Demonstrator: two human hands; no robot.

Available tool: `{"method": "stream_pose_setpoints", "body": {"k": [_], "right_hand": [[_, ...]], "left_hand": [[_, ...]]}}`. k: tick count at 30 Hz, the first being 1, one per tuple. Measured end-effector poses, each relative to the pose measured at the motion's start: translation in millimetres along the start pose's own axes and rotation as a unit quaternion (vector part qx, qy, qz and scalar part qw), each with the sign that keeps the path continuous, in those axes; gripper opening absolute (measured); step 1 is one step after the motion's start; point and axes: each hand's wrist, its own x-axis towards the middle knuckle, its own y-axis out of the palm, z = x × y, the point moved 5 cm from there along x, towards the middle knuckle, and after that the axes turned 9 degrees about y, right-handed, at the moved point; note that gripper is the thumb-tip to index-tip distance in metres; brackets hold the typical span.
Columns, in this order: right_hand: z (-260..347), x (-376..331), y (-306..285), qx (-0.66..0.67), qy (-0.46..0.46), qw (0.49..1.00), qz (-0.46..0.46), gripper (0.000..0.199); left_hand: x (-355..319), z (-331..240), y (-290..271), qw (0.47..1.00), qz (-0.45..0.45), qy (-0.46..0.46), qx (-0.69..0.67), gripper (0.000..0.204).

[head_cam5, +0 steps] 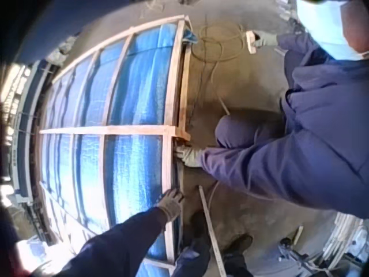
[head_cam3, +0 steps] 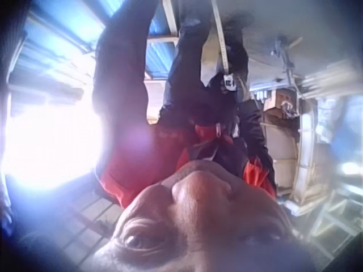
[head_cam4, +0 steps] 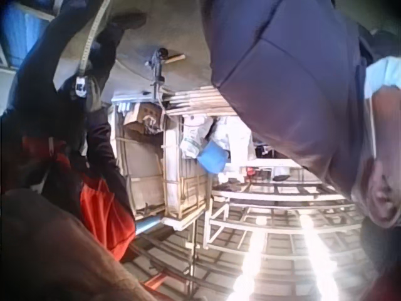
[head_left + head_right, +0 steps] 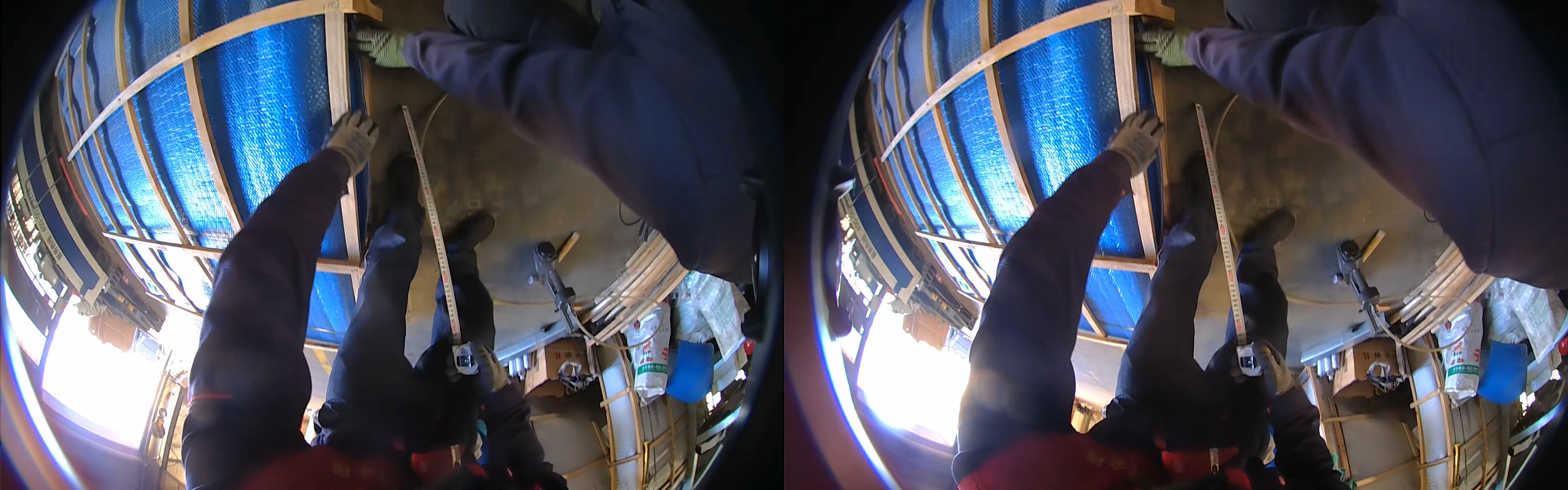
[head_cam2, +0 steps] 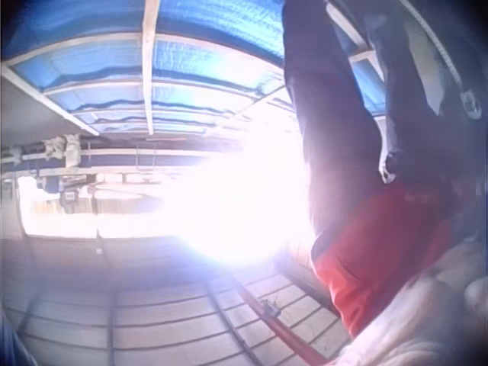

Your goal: The person assembles a wooden frame on a blue cylindrical object by placing small wooden blocks and securing them with a pneumatic nail gun. They then measure the frame with a tape measure while another person works nearby.

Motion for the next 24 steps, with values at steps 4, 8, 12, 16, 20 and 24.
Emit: {"method": "stream_pose_setpoints", "body": {"k": [4, 8, 12, 16, 20, 24], "right_hand": [[-4, 3, 5, 0.011, -0.004, 1.000, -0.009, 0.058], [-7, 3, -1, -0.031, -0.039, 0.998, -0.032, 0.047], [-29, 13, 8, 0.011, -0.010, 1.000, 0.026, 0.052], [-71, 32, 49, 0.157, 0.097, 0.975, 0.123, 0.056], [-94, 60, 109, 0.283, 0.113, 0.924, 0.232, 0.067], [-109, 68, 158, 0.279, 0.058, 0.918, 0.275, 0.071]], "left_hand": [[2, -18, 13, 0.996, 0.067, -0.056, 0.009, 0.064], [-9, -49, 36, 0.997, 0.072, -0.018, 0.037, 0.064], [-30, -76, 54, 0.997, 0.042, -0.019, 0.068, 0.055], [-33, -83, 61, 0.997, 0.025, -0.018, 0.076, 0.064], [-15, -75, 77, 0.985, 0.074, 0.087, 0.127, 0.069], [-6, -69, 103, 0.966, 0.058, 0.215, 0.132, 0.052]]}}
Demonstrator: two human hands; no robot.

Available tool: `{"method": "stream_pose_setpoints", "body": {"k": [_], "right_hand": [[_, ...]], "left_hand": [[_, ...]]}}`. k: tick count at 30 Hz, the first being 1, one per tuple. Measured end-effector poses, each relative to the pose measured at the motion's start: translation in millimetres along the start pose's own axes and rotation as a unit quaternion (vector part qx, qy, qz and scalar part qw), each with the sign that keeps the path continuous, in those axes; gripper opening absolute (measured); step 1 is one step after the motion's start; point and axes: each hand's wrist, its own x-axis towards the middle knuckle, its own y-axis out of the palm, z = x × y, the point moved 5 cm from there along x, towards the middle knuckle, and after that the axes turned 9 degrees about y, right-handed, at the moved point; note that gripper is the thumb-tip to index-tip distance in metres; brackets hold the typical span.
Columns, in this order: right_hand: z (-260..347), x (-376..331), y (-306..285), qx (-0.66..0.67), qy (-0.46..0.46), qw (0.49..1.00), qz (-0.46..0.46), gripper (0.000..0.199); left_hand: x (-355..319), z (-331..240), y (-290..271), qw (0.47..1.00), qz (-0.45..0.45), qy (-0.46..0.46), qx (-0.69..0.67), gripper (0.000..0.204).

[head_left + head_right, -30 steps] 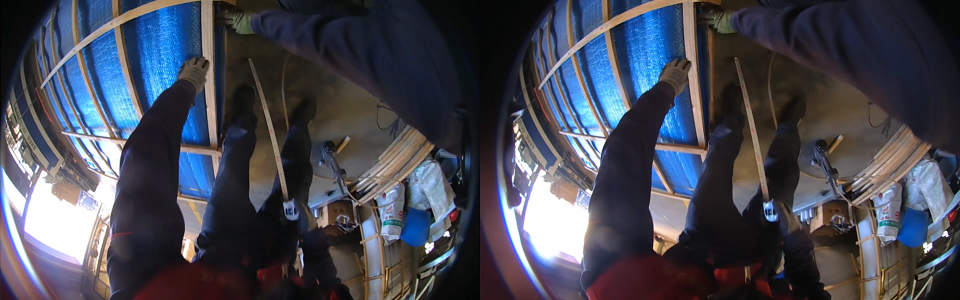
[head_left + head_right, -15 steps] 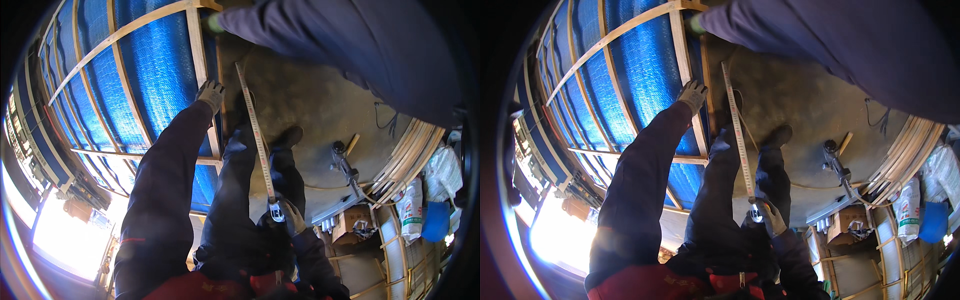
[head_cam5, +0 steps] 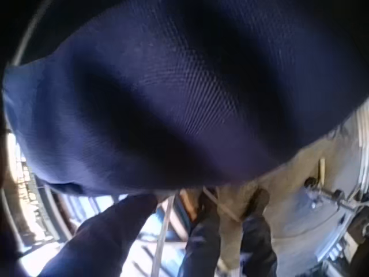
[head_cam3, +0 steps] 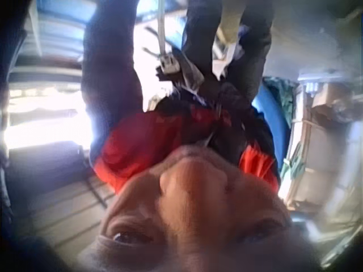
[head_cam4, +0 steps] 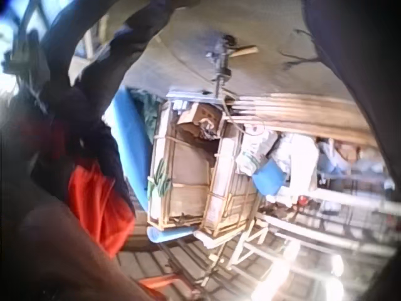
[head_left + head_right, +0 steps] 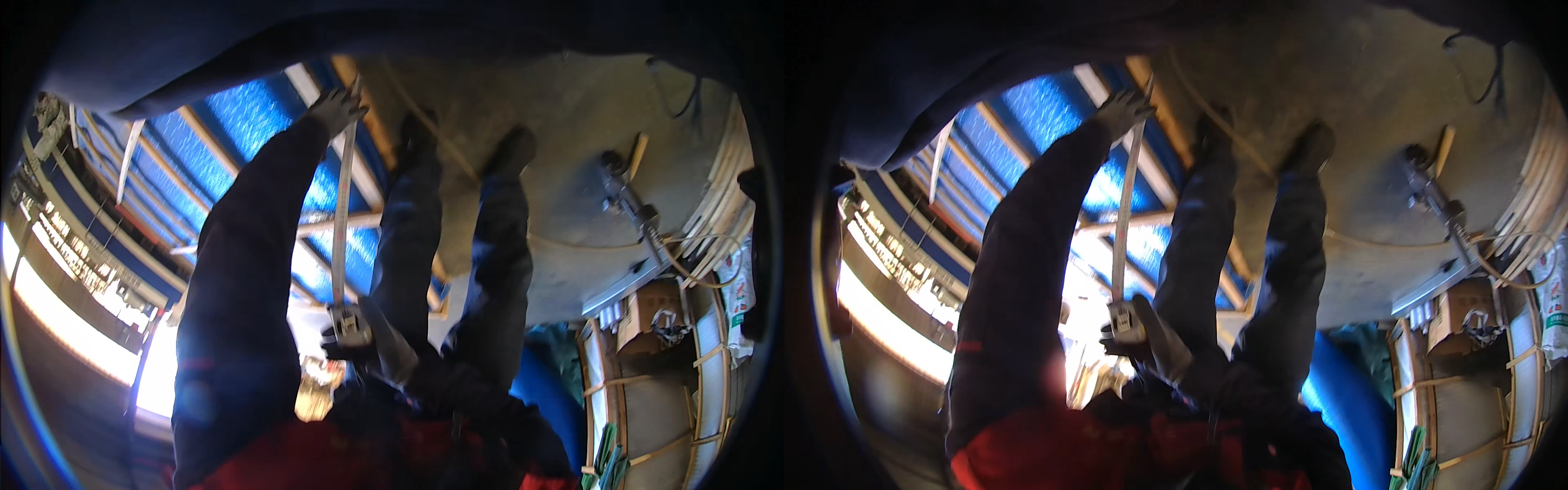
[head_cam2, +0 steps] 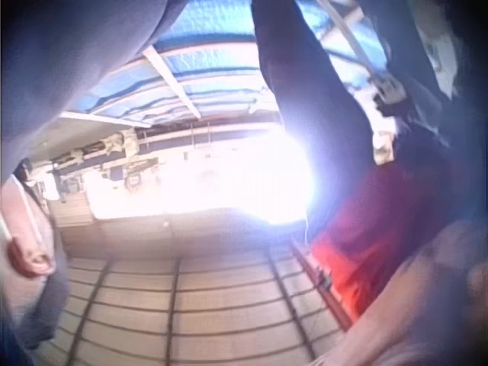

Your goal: The person assembles a wooden frame on a blue cylindrical object by placing small wooden blocks and securing them with a pneumatic nail gun. They then measure the frame with a tape measure while another person works nearby.

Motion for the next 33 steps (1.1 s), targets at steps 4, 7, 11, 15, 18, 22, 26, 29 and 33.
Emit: {"method": "stream_pose_setpoints", "body": {"k": [4, 7, 11, 15, 18, 22, 26, 29, 33], "right_hand": [[-19, 33, 34, 0.039, 0.011, 0.988, 0.151, 0.049], [-10, 64, 38, -0.139, -0.104, 0.974, 0.148, 0.044], [-38, 94, 36, -0.075, -0.142, 0.974, 0.160, 0.045], [-64, 127, 38, -0.046, -0.177, 0.961, 0.210, 0.055], [-58, 131, 49, -0.221, -0.299, 0.918, 0.136, 0.074], [-27, 116, 56, -0.214, -0.283, 0.921, 0.158, 0.078], [-5, 106, 54, 0.030, -0.023, 0.968, 0.250, 0.085], [5, 105, 61, 0.129, 0.054, 0.948, 0.287, 0.089], [-5, 129, 72, 0.129, 0.036, 0.954, 0.269, 0.089]], "left_hand": [[11, -3, 34, 0.990, 0.096, 0.076, 0.067, 0.036], [19, 4, 48, 0.989, 0.141, 0.032, -0.019, 0.034], [9, 0, 63, 0.966, 0.225, 0.116, 0.047, 0.049], [-4, 8, 71, 0.960, 0.225, 0.139, 0.095, 0.053], [-2, 14, 69, 0.961, 0.212, 0.153, 0.090, 0.058], [13, 21, 57, 0.955, 0.263, 0.135, 0.027, 0.064], [22, 23, 38, 0.952, 0.291, 0.098, 0.003, 0.083], [25, 26, 30, 0.956, 0.283, 0.065, -0.032, 0.106], [29, 28, 27, 0.957, 0.274, 0.075, -0.055, 0.111]]}}
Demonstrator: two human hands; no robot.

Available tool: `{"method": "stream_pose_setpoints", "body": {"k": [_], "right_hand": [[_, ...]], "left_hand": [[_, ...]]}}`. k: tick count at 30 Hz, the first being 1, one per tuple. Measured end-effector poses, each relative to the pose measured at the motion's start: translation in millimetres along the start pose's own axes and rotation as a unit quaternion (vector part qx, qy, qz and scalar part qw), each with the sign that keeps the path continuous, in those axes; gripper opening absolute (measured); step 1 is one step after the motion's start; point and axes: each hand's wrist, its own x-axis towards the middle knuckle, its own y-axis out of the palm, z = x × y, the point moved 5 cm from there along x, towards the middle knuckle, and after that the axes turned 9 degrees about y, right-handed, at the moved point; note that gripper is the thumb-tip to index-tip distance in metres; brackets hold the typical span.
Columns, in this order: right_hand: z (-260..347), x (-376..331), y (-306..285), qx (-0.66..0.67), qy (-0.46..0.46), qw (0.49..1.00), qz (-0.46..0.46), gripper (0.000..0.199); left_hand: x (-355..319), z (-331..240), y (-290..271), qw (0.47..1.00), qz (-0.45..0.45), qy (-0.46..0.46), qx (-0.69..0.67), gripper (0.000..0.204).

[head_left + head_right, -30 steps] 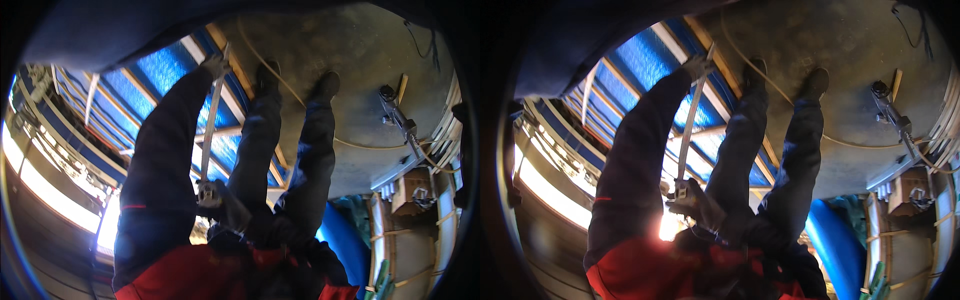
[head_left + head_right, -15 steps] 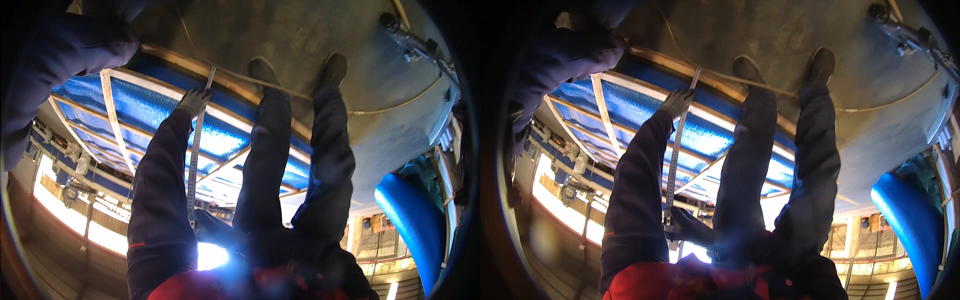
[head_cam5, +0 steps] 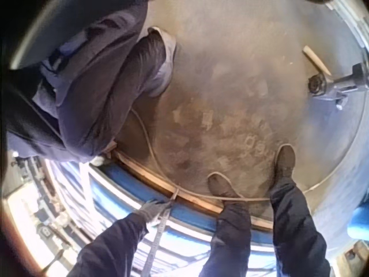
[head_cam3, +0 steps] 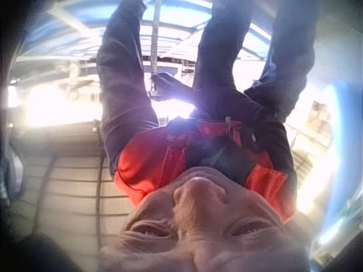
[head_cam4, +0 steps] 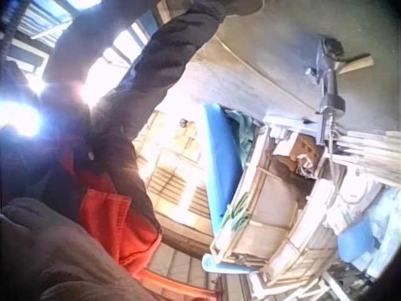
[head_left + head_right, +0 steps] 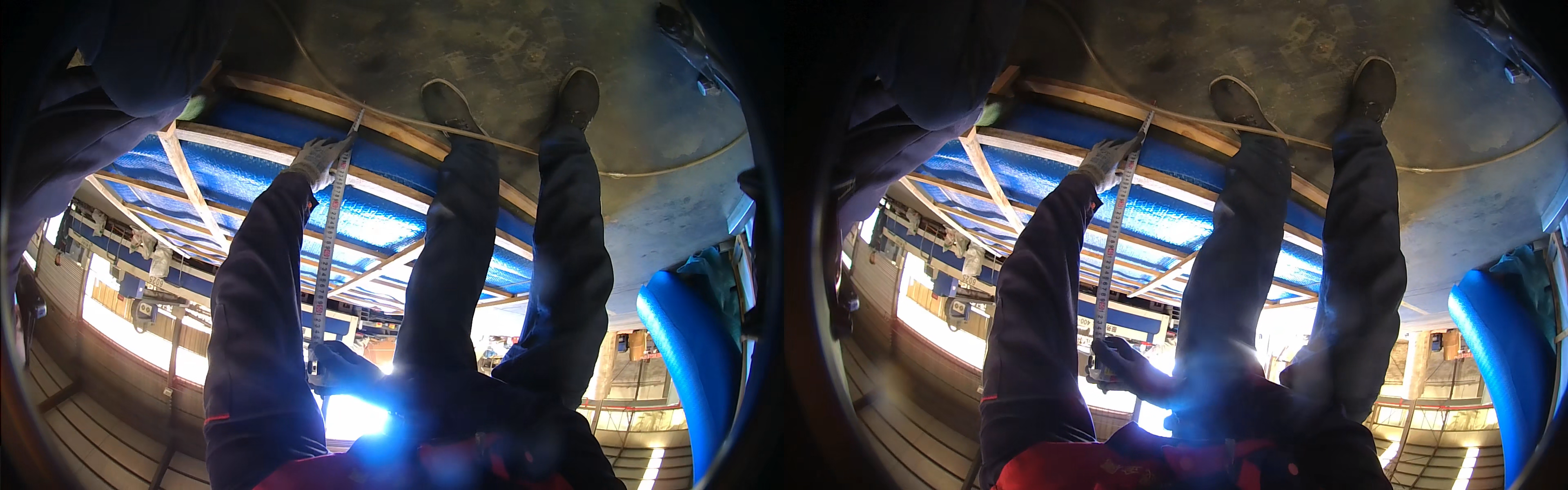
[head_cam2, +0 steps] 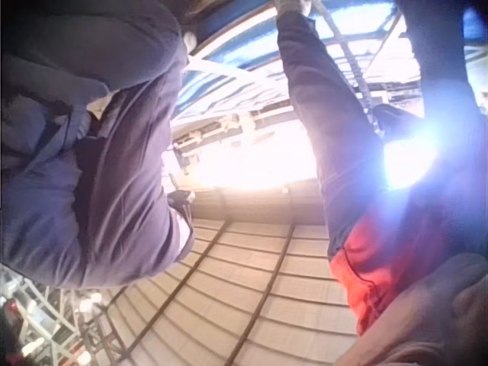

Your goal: The person assembles a wooden frame on a blue cylindrical object by placing small wooden blocks and securing them with a pneumatic nail gun. They then measure the frame with a tape measure while another person works nearby.

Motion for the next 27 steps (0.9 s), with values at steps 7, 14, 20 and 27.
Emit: {"method": "stream_pose_setpoints", "body": {"k": [7, 14, 20, 27], "right_hand": [[-8, 31, -20, 0.049, -0.016, 0.998, 0.030, 0.088], [16, 1, -20, 0.015, -0.034, 0.998, -0.050, 0.062], [28, -39, -42, -0.101, -0.146, 0.956, -0.232, 0.039], [40, -83, -59, -0.124, -0.052, 0.952, -0.274, 0.054]], "left_hand": [[1, 2, 1, 0.998, 0.059, -0.019, -0.009, 0.101], [-5, -4, 4, 0.998, -0.055, 0.005, 0.001, 0.096], [-76, -32, 2, 0.862, -0.375, -0.295, -0.170, 0.096], [-133, -134, 60, 0.771, -0.374, -0.326, -0.399, 0.094]]}}
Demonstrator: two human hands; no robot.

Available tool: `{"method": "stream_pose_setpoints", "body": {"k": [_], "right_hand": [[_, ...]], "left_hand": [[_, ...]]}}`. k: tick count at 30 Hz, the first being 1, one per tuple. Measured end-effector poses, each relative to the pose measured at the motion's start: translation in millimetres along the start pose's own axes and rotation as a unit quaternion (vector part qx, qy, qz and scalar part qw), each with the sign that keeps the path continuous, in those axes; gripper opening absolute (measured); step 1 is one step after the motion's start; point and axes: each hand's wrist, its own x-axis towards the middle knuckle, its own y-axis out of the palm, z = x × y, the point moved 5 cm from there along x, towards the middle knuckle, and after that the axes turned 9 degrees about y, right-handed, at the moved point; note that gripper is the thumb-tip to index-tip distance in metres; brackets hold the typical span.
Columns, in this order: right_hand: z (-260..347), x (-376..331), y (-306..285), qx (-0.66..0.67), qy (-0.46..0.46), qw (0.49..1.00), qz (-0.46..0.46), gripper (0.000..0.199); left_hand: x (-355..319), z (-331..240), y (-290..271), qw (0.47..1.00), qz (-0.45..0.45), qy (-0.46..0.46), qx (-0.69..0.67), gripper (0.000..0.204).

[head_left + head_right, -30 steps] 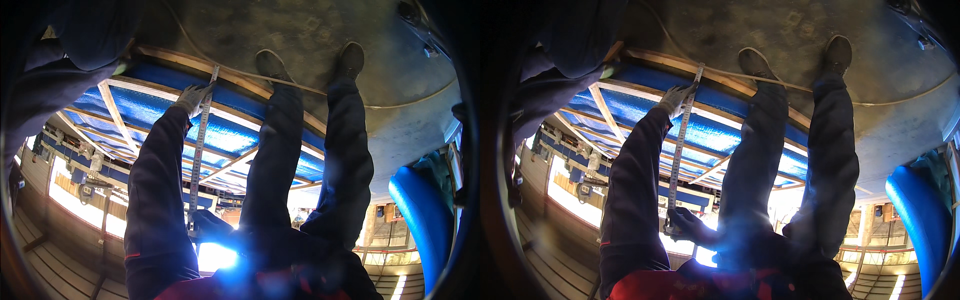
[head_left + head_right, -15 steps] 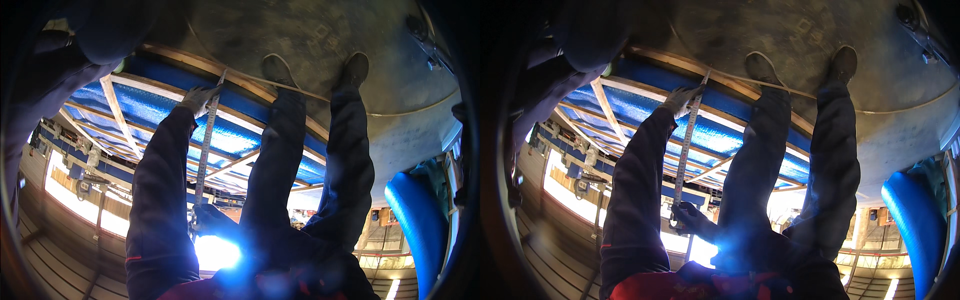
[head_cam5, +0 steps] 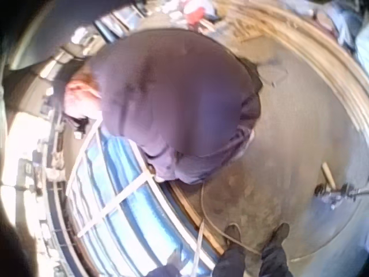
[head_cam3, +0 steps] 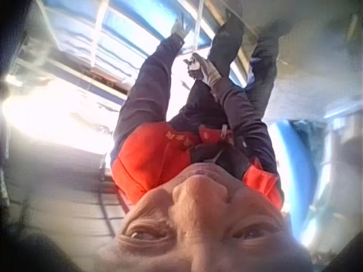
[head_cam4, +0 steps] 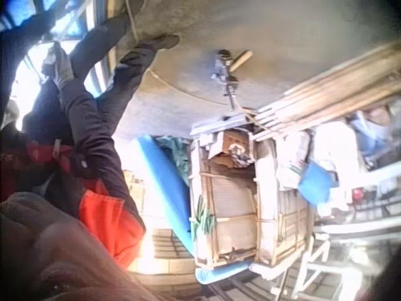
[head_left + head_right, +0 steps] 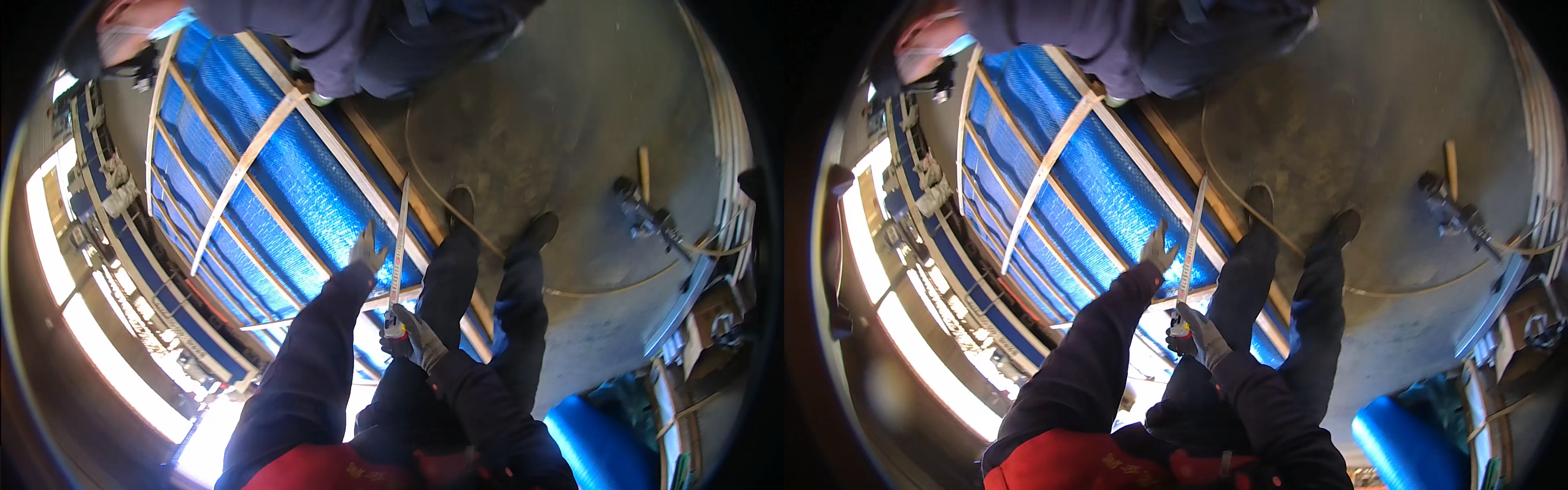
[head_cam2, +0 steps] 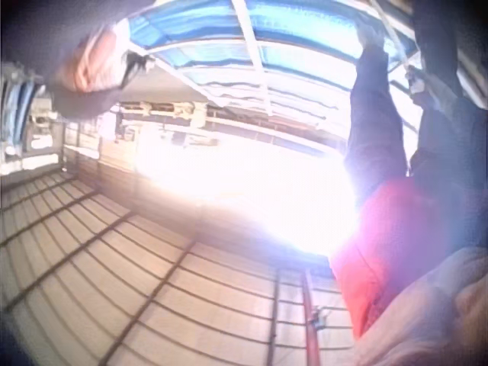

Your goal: The person assembles a wooden frame on a blue cylindrical object by placing small wooden blocks and securing them with a pneumatic nail gun. They then measure the frame with a tape measure while another person works nearby.

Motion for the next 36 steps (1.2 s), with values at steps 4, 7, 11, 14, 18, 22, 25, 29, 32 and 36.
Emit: {"method": "stream_pose_setpoints", "body": {"k": [4, 7, 11, 14, 18, 22, 25, 29, 32, 36], "right_hand": [[5, 16, 23, 0.068, 0.027, 0.993, 0.095, 0.055], [-3, 47, 50, 0.057, 0.038, 0.980, 0.187, 0.050], [-29, 102, 56, 0.050, 0.072, 0.992, 0.086, 0.048], [-35, 134, 52, 0.014, 0.084, 0.995, -0.044, 0.040], [-8, 158, 67, 0.038, 0.011, 0.999, 0.001, 0.038], [12, 162, 69, 0.032, 0.023, 0.999, -0.017, 0.046], [18, 146, 60, -0.027, 0.025, 0.996, -0.077, 0.050], [21, 83, 60, -0.039, 0.052, 0.997, -0.042, 0.045], [29, -16, 64, -0.096, 0.081, 0.991, -0.046, 0.042], [61, -205, 75, -0.386, -0.055, 0.918, -0.071, 0.040]], "left_hand": [[-77, 24, 39, 0.985, -0.008, 0.026, -0.172, 0.085], [-132, 85, 74, 0.885, -0.016, -0.169, -0.434, 0.071], [-243, 147, 94, 0.887, -0.056, -0.158, -0.431, 0.049], [-343, 176, 118, 0.934, 0.029, -0.251, -0.251, 0.045], [-424, 170, 169, 0.744, -0.032, -0.444, -0.499, 0.056], [-433, 123, 209, 0.704, 0.027, -0.473, -0.528, 0.055], [-406, 83, 223, 0.705, 0.027, -0.400, -0.584, 0.055], [-378, 56, 221, 0.661, 0.030, -0.354, -0.661, 0.048], [-355, 52, 204, 0.782, 0.102, -0.273, -0.551, 0.033], [-315, 71, 159, 0.784, 0.100, -0.271, -0.549, 0.043]]}}
